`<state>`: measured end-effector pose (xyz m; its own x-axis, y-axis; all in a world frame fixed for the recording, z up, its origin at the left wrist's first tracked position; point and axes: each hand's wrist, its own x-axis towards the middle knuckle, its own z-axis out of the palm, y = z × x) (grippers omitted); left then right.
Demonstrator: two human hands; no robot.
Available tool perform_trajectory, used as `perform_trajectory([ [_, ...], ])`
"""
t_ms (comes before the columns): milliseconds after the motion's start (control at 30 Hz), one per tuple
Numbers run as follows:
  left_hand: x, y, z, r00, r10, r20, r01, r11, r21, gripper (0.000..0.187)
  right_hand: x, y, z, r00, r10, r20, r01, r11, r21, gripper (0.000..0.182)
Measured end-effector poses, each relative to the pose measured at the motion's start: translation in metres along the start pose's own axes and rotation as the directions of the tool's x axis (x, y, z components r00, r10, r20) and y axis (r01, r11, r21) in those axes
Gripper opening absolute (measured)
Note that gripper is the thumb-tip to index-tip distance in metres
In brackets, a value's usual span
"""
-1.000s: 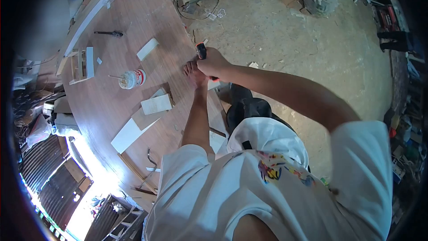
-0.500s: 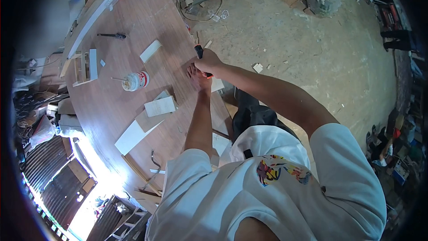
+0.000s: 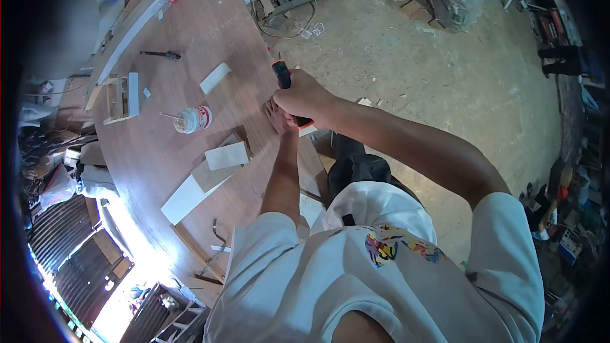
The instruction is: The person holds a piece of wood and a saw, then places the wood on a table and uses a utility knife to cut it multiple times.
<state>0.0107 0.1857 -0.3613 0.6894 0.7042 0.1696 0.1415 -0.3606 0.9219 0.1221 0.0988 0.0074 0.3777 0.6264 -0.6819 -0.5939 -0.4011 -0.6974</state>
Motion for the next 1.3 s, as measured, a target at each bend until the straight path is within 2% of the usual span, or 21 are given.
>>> perform_trajectory([
  [33, 0.005, 0.044, -0.006, 0.997, -0.030, 0.074, -0.003, 0.910, 0.414, 0.037, -0.006, -0.002, -0.001, 1.000, 0.004, 0.012, -0.005, 0.999, 0.050, 0.009],
  [67, 0.009, 0.071, -0.010, 0.988, -0.090, 0.129, -0.038, 0.660, 0.750, 0.036, -0.011, -0.005, -0.001, 1.000, 0.007, 0.021, -0.009, 0.995, 0.099, 0.010],
  [100, 0.008, 0.051, -0.008, 0.988, -0.088, 0.125, -0.037, 0.659, 0.751, 0.036, -0.014, -0.006, -0.001, 1.000, 0.005, 0.024, -0.007, 0.995, 0.098, 0.010],
  [133, 0.001, 0.014, -0.003, 0.998, -0.040, 0.052, 0.008, 0.862, 0.506, 0.035, -0.017, -0.007, -0.001, 1.000, 0.005, -0.006, -0.004, 0.997, 0.074, 0.009],
  [167, -0.003, -0.005, 0.002, 0.999, -0.018, -0.032, 0.024, 0.978, 0.206, 0.034, -0.019, -0.007, -0.002, 0.999, 0.004, -0.037, -0.002, 0.999, 0.049, 0.009],
  [200, -0.002, 0.010, 0.001, 0.999, -0.018, -0.033, 0.025, 0.979, 0.204, 0.034, -0.016, -0.005, -0.002, 0.999, 0.004, -0.038, -0.002, 0.999, 0.048, 0.009],
  [267, 0.006, 0.070, -0.010, 0.989, -0.144, -0.043, 0.149, 0.915, 0.375, 0.034, -0.002, 0.010, -0.003, 0.996, 0.000, -0.091, -0.001, 1.000, -0.014, 0.009],
  [300, 0.008, 0.081, -0.012, 0.989, -0.143, -0.045, 0.150, 0.914, 0.378, 0.034, 0.007, 0.018, -0.003, 0.996, 0.000, -0.088, -0.001, 1.000, -0.013, 0.009],
  [367, 0.011, 0.093, -0.014, 0.990, 0.099, 0.098, -0.138, 0.646, 0.751, 0.037, 0.031, 0.038, -0.008, 0.993, -0.019, -0.120, 0.010, 0.997, -0.082, 0.009],
  [500, 0.013, 0.103, -0.016, 0.991, 0.074, 0.111, -0.132, 0.651, 0.748, 0.040, 0.088, 0.085, -0.016, 0.976, -0.099, -0.196, 0.081, 0.992, -0.101, 0.009],
  [600, 0.012, 0.101, -0.019, 0.983, 0.148, 0.110, -0.181, 0.663, 0.726, 0.039, 0.102, 0.094, -0.012, 0.972, -0.099, -0.215, 0.079, 0.992, -0.100, 0.008],
  [667, 0.009, 0.099, -0.017, 0.990, 0.081, 0.119, -0.142, 0.676, 0.723, 0.039, 0.111, 0.097, -0.013, 0.972, -0.077, -0.220, 0.060, 0.995, -0.084, 0.009],
  [700, 0.011, 0.104, -0.017, 0.991, 0.024, 0.132, -0.112, 0.686, 0.719, 0.039, 0.109, 0.093, -0.011, 0.973, -0.080, -0.215, 0.061, 0.994, -0.089, 0.009],
  [800, 0.010, 0.106, -0.017, 0.988, 0.097, 0.121, -0.154, 0.671, 0.725, 0.040, 0.093, 0.082, -0.010, 0.983, -0.038, -0.182, 0.033, 0.999, -0.031, 0.012],
  [1000, 0.012, 0.103, -0.016, 0.995, 0.041, 0.095, -0.096, 0.692, 0.715, 0.037, 0.052, 0.058, -0.007, 0.990, -0.087, -0.114, 0.084, 0.996, -0.024, 0.015],
  [1033, 0.009, 0.069, -0.006, 0.995, 0.041, 0.092, -0.095, 0.692, 0.715, 0.037, 0.042, 0.053, -0.005, 0.990, -0.082, -0.114, 0.081, 0.997, -0.016, 0.015],
  [1100, -0.002, -0.025, 0.022, 0.980, 0.123, 0.154, -0.183, 0.276, 0.944, 0.028, 0.015, 0.039, 0.000, 0.991, -0.075, -0.114, 0.075, 0.997, -0.009, 0.015],
  [1133, -0.018, 0.022, 0.013, 0.981, 0.124, 0.152, -0.181, 0.278, 0.943, 0.028, -0.002, 0.028, 0.003, 0.992, -0.073, -0.103, 0.077, 0.996, 0.035, 0.015],
  [1200, 0.011, 0.105, -0.018, 0.978, 0.199, 0.069, -0.193, 0.712, 0.675, 0.021, -0.018, 0.027, 0.004, 0.992, -0.098, -0.084, 0.105, 0.990, 0.093, 0.017],
  [1233, 0.010, 0.102, -0.017, 0.978, 0.199, 0.068, -0.192, 0.712, 0.676, 0.021, -0.015, 0.034, 0.001, 0.992, -0.098, -0.083, 0.105, 0.990, 0.093, 0.017],
  [1300, 0.011, 0.096, -0.013, 0.991, 0.109, 0.074, -0.129, 0.696, 0.707, 0.021, 0.003, 0.065, -0.007, 0.962, -0.217, -0.165, 0.205, 0.975, -0.087, 0.015],
])
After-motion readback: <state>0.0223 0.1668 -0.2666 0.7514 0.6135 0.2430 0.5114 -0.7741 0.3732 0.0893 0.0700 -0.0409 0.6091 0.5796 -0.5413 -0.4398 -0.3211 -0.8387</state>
